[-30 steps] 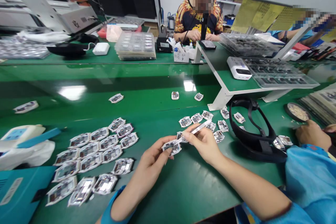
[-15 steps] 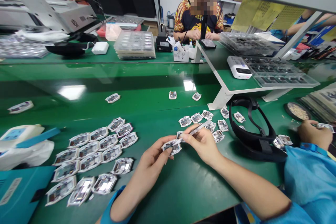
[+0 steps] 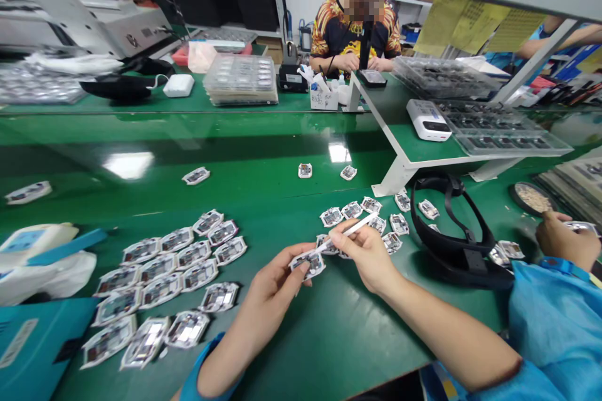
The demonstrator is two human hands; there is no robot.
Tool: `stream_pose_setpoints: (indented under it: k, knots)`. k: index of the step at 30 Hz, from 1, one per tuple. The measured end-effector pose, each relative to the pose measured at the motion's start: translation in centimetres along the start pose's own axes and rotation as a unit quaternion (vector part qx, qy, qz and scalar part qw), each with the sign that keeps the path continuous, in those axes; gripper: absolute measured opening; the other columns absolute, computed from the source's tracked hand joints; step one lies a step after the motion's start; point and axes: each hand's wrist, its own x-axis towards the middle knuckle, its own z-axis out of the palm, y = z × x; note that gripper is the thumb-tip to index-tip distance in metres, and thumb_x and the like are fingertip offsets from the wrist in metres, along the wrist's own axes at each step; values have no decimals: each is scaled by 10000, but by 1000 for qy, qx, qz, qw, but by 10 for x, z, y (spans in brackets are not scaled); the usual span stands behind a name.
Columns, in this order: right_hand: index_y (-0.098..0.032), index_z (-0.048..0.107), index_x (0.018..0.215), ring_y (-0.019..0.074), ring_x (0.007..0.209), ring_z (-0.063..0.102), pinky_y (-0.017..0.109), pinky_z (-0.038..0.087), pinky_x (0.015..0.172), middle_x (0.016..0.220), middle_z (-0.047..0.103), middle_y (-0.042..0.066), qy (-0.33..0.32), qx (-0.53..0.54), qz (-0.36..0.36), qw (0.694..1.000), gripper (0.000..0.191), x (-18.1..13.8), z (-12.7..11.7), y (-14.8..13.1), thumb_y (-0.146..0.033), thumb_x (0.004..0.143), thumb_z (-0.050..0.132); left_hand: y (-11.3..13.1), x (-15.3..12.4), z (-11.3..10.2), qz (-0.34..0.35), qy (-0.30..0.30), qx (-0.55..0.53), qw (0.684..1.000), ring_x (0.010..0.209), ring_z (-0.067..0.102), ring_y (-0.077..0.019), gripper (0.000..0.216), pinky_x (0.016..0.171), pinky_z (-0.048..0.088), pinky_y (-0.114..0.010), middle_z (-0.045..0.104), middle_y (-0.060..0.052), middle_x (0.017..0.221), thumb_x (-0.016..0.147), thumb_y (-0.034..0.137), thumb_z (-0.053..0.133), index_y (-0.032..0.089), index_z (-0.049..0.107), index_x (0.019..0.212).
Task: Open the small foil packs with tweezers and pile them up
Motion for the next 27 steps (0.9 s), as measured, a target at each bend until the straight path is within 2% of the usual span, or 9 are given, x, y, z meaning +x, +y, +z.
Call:
stream_pose_setpoints:
  k: [4,12,20,27]
  knots:
    - [-199,633,781,144,640,605,288,495,673,672,641,-20,6,22,5,1000,317,0,-1,-1,-453,666,782,-1,0,0,3,3,-3,1000,640,543,-161,348,594,421,-252,615,7,692,856,407,546,173,626,1100]
    - [-204,648,793,169,711,615,299,486,685,750,655,12,-9,-147,-133,980,143,-8,-1,-2,-342,795,683,-6,1,-2,-7,1,-5,1000,651,522,-156,367,603,408,-251,612,5,706,874,407,527,162,591,1140]
    - [-208,646,831,180,743,636,311,504,703,790,677,25,-14,-136,-153,979,127,-10,-3,1,-328,811,680,-4,2,0,-12,0,-8,1000,646,527,-157,375,596,406,-251,602,10,692,872,402,522,150,581,1143]
    - [-195,659,832,179,742,655,304,515,697,794,694,30,-21,-168,-172,970,91,-9,-2,2,-283,816,676,-4,2,0,-16,2,-2,1000,633,516,-156,383,597,402,-253,598,16,665,868,411,522,149,585,1141]
